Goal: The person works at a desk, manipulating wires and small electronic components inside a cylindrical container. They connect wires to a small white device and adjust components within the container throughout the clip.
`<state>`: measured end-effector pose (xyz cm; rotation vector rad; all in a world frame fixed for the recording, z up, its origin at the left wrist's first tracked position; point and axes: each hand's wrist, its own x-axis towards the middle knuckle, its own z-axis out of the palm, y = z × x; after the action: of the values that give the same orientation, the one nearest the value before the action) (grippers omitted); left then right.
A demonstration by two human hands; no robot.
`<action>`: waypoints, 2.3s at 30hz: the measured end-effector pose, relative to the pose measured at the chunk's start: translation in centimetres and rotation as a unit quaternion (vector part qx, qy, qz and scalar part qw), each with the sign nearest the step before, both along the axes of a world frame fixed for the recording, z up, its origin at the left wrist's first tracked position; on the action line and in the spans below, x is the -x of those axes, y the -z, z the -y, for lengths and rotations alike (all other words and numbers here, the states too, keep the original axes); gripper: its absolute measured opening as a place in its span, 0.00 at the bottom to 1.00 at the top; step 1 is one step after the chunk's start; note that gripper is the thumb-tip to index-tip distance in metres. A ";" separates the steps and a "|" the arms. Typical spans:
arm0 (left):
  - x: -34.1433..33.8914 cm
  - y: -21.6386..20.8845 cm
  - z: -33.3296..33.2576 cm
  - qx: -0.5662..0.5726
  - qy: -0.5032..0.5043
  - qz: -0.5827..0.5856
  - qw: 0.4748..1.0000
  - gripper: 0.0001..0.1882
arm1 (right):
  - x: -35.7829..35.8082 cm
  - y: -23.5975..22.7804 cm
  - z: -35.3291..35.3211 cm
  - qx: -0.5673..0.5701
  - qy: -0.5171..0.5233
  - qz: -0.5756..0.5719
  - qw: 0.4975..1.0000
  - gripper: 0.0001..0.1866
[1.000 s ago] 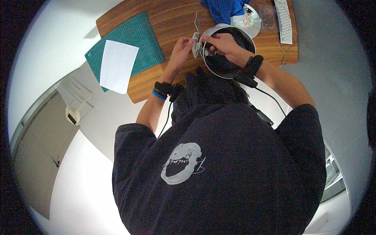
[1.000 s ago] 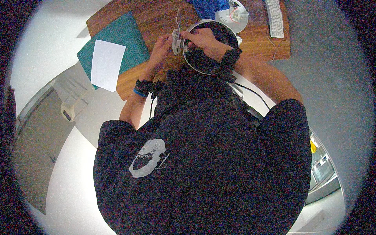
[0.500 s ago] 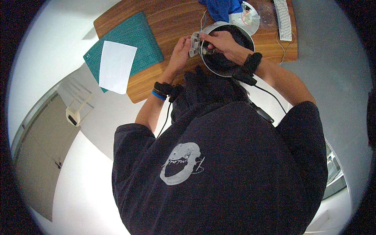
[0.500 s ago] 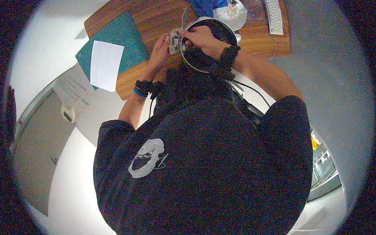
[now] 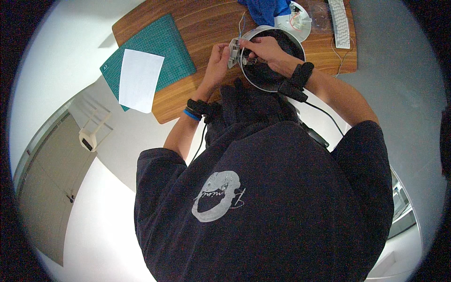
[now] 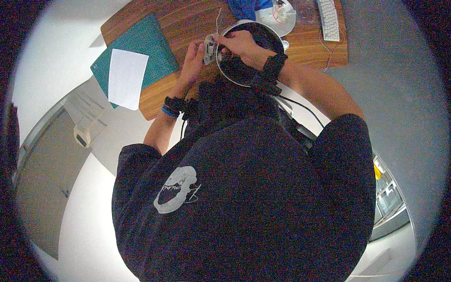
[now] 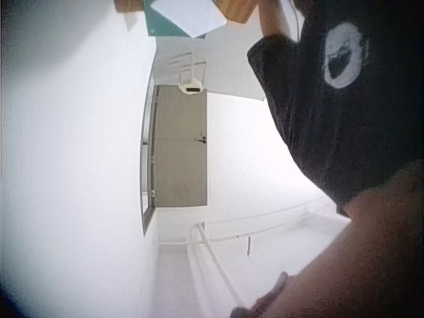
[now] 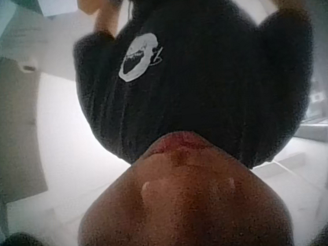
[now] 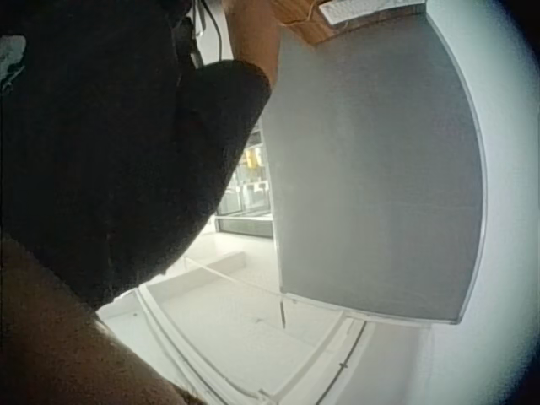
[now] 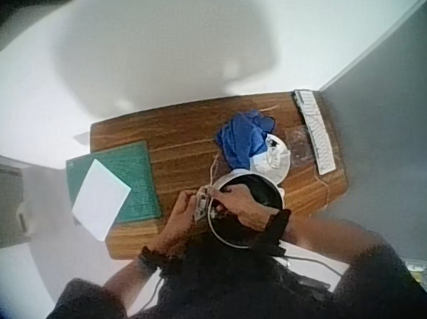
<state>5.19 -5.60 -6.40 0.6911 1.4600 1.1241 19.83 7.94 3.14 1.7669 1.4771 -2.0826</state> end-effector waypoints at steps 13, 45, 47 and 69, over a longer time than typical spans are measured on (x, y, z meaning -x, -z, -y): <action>-0.1 -1.4 0.1 -0.016 -0.014 -0.084 0.996 0.12 | 0.2 -0.2 -0.1 -0.011 -0.012 0.018 1.000 0.21; 1.3 -4.6 -1.3 -0.016 0.043 -0.188 0.981 0.19 | -0.7 -0.4 -0.7 0.133 0.064 -0.110 0.983 0.21; 1.2 -5.6 -1.6 0.005 0.062 -0.202 0.977 0.21 | -1.2 -0.2 -1.1 0.170 0.081 -0.137 0.972 0.20; 1.7 -6.5 -3.1 0.021 0.114 -0.264 0.958 0.19 | -0.2 5.3 -2.0 -0.073 -0.079 -0.051 0.993 0.09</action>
<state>3.54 -2.49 0.07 1.1599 1.7839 0.7537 20.06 9.92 -2.11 1.5483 1.7745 -2.0627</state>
